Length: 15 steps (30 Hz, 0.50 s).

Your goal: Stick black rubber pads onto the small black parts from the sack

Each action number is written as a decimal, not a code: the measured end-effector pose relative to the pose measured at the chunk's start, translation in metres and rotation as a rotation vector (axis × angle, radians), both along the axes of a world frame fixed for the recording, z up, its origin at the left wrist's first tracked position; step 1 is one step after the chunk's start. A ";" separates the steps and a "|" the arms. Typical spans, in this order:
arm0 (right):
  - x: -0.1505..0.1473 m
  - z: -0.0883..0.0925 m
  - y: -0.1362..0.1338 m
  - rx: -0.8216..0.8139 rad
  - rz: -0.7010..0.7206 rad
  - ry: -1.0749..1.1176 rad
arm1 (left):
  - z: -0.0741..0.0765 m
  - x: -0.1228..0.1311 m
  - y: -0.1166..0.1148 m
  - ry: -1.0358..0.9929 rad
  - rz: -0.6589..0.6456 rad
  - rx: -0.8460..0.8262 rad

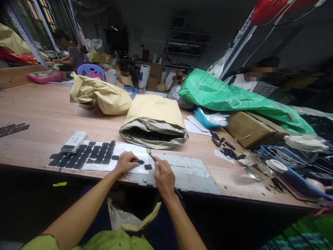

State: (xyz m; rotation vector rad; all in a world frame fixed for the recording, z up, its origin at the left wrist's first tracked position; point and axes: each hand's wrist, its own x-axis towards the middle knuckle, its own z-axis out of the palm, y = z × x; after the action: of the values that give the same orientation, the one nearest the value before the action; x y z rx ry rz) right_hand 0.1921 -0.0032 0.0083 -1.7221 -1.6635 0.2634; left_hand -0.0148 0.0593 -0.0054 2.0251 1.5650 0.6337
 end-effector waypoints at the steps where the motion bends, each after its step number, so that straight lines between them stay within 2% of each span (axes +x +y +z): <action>1: 0.006 0.000 0.007 0.013 -0.032 -0.016 | 0.000 0.000 0.000 0.000 -0.003 -0.001; 5: 0.034 -0.010 0.033 0.011 -0.167 -0.164 | 0.001 -0.001 -0.001 0.001 -0.012 -0.008; 8: 0.048 -0.024 0.045 -0.016 -0.197 -0.255 | 0.002 -0.001 -0.001 0.002 -0.020 -0.018; 12: 0.050 -0.036 0.050 -0.021 -0.215 -0.316 | 0.002 -0.001 0.000 0.014 -0.034 -0.016; 15: 0.045 -0.035 0.047 -0.020 -0.241 -0.343 | 0.001 -0.002 0.001 0.017 -0.043 -0.019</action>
State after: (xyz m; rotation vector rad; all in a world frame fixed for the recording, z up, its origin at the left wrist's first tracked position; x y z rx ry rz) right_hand 0.2371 0.0442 -0.0268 -2.0483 -1.6662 -0.1371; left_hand -0.0163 0.0599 -0.0041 2.0499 1.5270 0.5850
